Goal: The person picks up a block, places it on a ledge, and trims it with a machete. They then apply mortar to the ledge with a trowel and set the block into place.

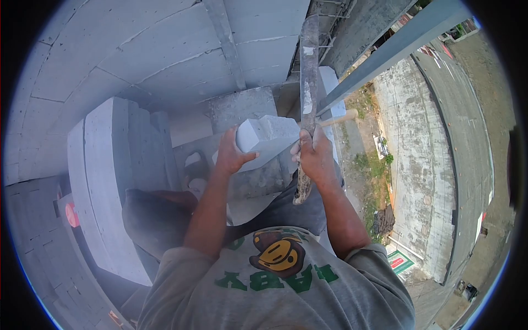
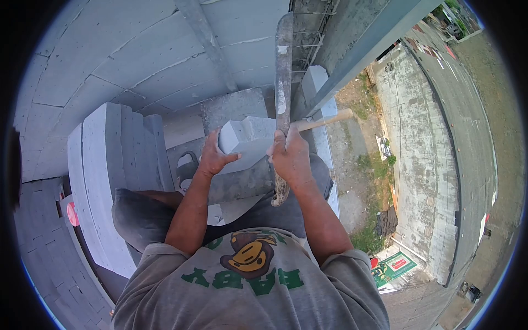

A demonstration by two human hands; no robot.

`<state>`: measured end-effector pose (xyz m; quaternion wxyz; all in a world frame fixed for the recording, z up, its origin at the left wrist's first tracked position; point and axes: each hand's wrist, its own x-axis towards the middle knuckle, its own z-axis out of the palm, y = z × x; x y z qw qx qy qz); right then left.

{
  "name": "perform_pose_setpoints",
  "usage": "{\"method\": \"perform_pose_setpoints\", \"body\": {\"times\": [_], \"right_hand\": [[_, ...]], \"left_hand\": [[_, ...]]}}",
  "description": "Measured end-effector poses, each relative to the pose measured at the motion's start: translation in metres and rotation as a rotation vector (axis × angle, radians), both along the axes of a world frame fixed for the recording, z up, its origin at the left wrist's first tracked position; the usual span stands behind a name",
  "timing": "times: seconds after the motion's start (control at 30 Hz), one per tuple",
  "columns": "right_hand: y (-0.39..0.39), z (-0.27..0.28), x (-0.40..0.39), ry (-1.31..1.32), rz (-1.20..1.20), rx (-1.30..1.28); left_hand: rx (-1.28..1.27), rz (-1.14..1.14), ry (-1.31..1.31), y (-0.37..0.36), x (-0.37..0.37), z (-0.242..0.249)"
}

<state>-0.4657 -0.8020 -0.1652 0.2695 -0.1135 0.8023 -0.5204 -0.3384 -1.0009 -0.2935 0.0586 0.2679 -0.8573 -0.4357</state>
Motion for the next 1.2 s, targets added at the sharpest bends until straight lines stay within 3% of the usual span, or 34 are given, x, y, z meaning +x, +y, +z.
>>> {"method": "perform_pose_setpoints", "body": {"times": [0.03, 0.07, 0.13, 0.23, 0.3, 0.37, 0.43, 0.57, 0.63, 0.7, 0.77, 0.83, 0.93, 1.0, 1.07, 1.13, 1.2], "right_hand": [[0.002, -0.037, 0.007, 0.062, 0.169, 0.145], [0.006, -0.060, 0.015, 0.066, 0.166, 0.147], [0.006, -0.080, 0.017, -0.001, 0.464, 0.240], [0.005, -0.065, 0.013, 0.086, 0.353, 0.224], [0.004, -0.028, -0.005, 0.146, 0.255, 0.235], [0.005, 0.007, -0.013, 0.196, 0.157, 0.254], [0.001, 0.028, -0.018, 0.178, 0.012, 0.124], [0.004, -0.060, 0.006, 0.373, 0.234, 0.385], [0.001, -0.071, 0.004, -0.083, 0.481, 0.236], [0.002, -0.054, 0.007, -0.076, 0.442, 0.198], [0.000, -0.024, 0.002, -0.062, 0.391, 0.166], [-0.002, -0.008, -0.014, 0.237, 0.232, 0.209], [-0.003, 0.000, -0.029, 0.395, 0.059, 0.188], [-0.006, -0.024, -0.019, 0.332, 0.186, 0.315], [0.001, -0.069, 0.003, 0.312, 0.297, 0.386], [-0.001, -0.080, 0.010, 0.271, 0.533, 0.367], [0.003, -0.062, 0.010, 0.103, 0.502, 0.335]], "left_hand": [[0.000, 0.000, 0.003, -0.001, 0.002, 0.000], [-0.005, -0.021, 0.014, -0.003, 0.005, -0.002], [-0.018, -0.034, 0.043, -0.008, -0.004, -0.012], [-0.035, -0.020, 0.017, -0.011, -0.001, -0.015], [0.096, -0.013, 0.054, -0.005, 0.001, -0.004], [0.069, -0.005, 0.068, -0.006, 0.002, -0.011], [0.028, 0.012, 0.094, -0.007, 0.003, -0.013], [0.021, 0.013, 0.050, -0.008, 0.003, -0.019], [0.007, 0.005, 0.083, -0.010, -0.006, -0.007], [0.019, 0.041, -0.042, -0.005, -0.004, 0.003], [0.061, -0.003, 0.026, -0.016, -0.003, -0.020], [0.111, -0.039, 0.092, -0.015, -0.003, -0.022], [0.129, 0.029, 0.116, -0.007, 0.001, -0.011], [-0.088, 0.020, 0.050, -0.007, -0.001, -0.013], [-0.057, -0.001, 0.075, -0.008, 0.002, -0.016], [-0.030, -0.008, 0.113, -0.011, -0.007, -0.014], [-0.035, 0.016, 0.048, -0.008, -0.003, -0.012]]}}
